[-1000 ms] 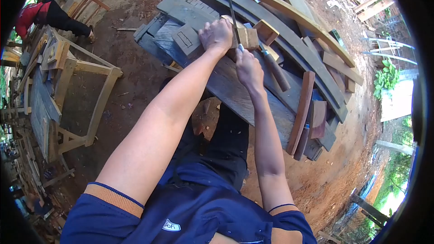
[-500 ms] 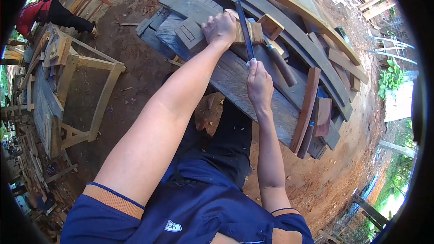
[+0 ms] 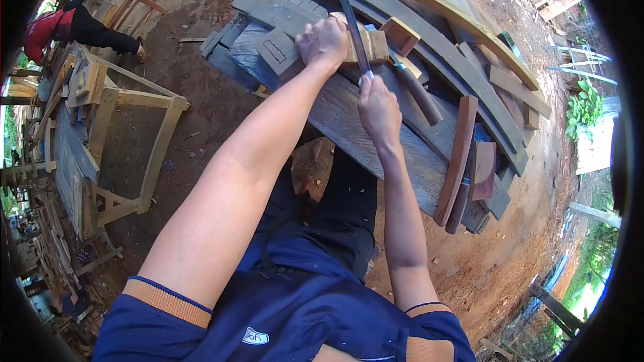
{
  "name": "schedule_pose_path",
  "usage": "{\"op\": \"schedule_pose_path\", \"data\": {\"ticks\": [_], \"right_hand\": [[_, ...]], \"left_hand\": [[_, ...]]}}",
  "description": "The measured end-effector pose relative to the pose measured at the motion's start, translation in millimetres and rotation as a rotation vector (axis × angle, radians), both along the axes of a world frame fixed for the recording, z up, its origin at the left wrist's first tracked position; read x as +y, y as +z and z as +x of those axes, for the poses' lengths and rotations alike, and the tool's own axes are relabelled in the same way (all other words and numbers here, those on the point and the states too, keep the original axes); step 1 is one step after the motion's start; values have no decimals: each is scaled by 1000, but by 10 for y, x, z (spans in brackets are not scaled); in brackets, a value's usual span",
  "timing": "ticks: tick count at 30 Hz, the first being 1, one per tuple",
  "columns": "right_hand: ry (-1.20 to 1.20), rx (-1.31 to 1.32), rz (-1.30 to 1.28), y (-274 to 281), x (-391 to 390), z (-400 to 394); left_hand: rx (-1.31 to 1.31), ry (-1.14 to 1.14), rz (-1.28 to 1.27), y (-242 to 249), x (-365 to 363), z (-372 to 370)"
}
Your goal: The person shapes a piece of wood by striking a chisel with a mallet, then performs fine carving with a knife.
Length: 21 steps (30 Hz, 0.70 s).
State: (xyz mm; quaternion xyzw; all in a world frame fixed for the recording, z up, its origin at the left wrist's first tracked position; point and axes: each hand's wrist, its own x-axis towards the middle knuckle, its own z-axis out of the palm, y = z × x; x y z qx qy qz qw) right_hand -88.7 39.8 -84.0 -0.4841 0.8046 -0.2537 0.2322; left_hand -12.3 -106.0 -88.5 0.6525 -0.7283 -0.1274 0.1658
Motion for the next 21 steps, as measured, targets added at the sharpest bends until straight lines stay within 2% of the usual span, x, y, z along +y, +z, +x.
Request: {"op": "schedule_pose_path", "data": {"ticks": [6,10,15,21], "right_hand": [[4,-41,-130,40,175,-43],[36,25,-71,50,160,-38],[13,-42,-53,-4,210,19],[18,-74,-70,-96,-163,-16]], "left_hand": [[4,-3,-23,-36,1,13],[2,6,-33,-18,-11,5],[-1,-2,-23,-27,11,9],[29,42,6,-34,-2,-22]]}}
